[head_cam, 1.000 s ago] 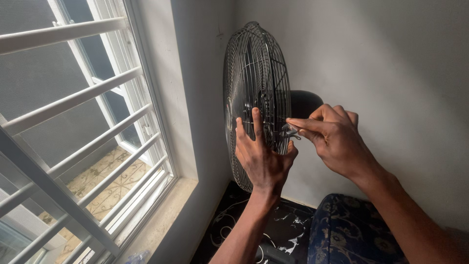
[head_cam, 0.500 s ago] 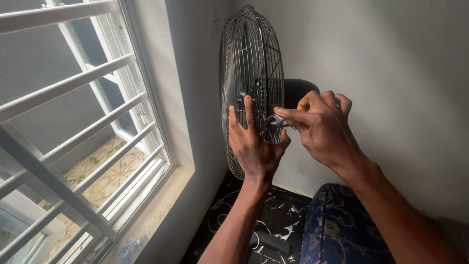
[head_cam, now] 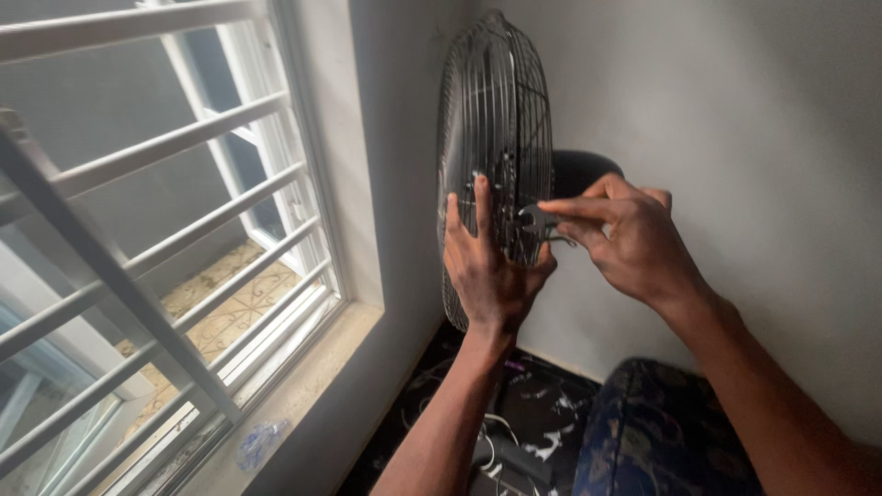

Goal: The person uses a wrench to loosen and remove the bolts securing the front grill of a standing fan. After removing the bolts, they detach the front grill and place it on the floor.

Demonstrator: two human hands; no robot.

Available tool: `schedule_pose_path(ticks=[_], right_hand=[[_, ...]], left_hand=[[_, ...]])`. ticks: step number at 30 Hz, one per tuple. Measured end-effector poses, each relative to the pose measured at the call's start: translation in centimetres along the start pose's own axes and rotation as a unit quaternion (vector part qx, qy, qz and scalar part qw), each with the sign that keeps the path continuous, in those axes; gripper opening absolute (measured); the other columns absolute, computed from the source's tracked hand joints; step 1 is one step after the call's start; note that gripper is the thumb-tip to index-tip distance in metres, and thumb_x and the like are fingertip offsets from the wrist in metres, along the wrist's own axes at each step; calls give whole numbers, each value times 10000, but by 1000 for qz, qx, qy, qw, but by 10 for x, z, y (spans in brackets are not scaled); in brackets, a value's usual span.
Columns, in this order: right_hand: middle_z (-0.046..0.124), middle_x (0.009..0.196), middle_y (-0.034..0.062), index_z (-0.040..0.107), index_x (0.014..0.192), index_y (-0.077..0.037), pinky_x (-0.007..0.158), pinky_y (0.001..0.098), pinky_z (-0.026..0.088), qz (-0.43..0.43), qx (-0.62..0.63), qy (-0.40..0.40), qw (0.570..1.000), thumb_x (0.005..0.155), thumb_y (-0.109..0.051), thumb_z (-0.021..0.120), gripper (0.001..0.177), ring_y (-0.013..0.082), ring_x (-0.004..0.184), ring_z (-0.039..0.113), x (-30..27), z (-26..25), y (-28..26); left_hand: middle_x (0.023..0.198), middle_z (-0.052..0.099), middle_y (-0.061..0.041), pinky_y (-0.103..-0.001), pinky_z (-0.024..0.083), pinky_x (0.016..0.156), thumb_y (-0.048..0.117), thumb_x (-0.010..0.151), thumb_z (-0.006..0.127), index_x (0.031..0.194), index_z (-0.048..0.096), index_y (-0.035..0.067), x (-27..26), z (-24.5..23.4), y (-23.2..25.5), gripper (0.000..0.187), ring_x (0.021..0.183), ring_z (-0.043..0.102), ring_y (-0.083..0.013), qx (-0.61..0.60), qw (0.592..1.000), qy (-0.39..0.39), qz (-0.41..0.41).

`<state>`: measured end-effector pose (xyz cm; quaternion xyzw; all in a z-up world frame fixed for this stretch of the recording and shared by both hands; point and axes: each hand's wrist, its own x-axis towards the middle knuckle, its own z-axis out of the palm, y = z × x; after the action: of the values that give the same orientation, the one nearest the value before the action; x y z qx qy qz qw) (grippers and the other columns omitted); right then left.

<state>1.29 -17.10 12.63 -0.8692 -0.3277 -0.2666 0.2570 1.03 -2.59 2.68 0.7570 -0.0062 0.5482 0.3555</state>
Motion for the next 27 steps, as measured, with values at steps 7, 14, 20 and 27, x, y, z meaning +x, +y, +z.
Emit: schedule_pose_path(ticks=[7,14,20,27], right_hand=[[613,646,-71,832,1023,-289,815,353,359,-70,-113,8,991,863,-316,739,187,113,664,550,3,-4,7],[646,737,-78,818,1044,-316,849,378,432,4,-49,-62,997,894,-368,684,208,135,747,551,8,1,15],[717,916,-13,802,1086,-208,851,364,586,113,97,-154,977,839,-385,719,316,143,924,732,14,8,30],[810,988,51,802,1071,-141,895,377,591,193,100,-157,963,907,-433,661,363,185,984,768,12,2,14]], left_hand=[[1493,365,-368,-616,515,974,304,632,884,1630,174,204,-1,-2,0,1230,1234,542,-523,16,1000,-7,-5],[1484,380,-354,-618,516,978,322,673,880,1640,156,204,0,-3,1,1214,1240,552,-515,26,1000,5,3],[1479,377,-355,-648,500,971,372,681,889,1637,141,217,-3,-7,-1,1224,1273,525,-529,22,1000,-10,2],[1479,376,-359,-641,509,995,342,696,879,1647,128,223,-3,-4,0,1218,1286,525,-520,33,999,-4,8]])
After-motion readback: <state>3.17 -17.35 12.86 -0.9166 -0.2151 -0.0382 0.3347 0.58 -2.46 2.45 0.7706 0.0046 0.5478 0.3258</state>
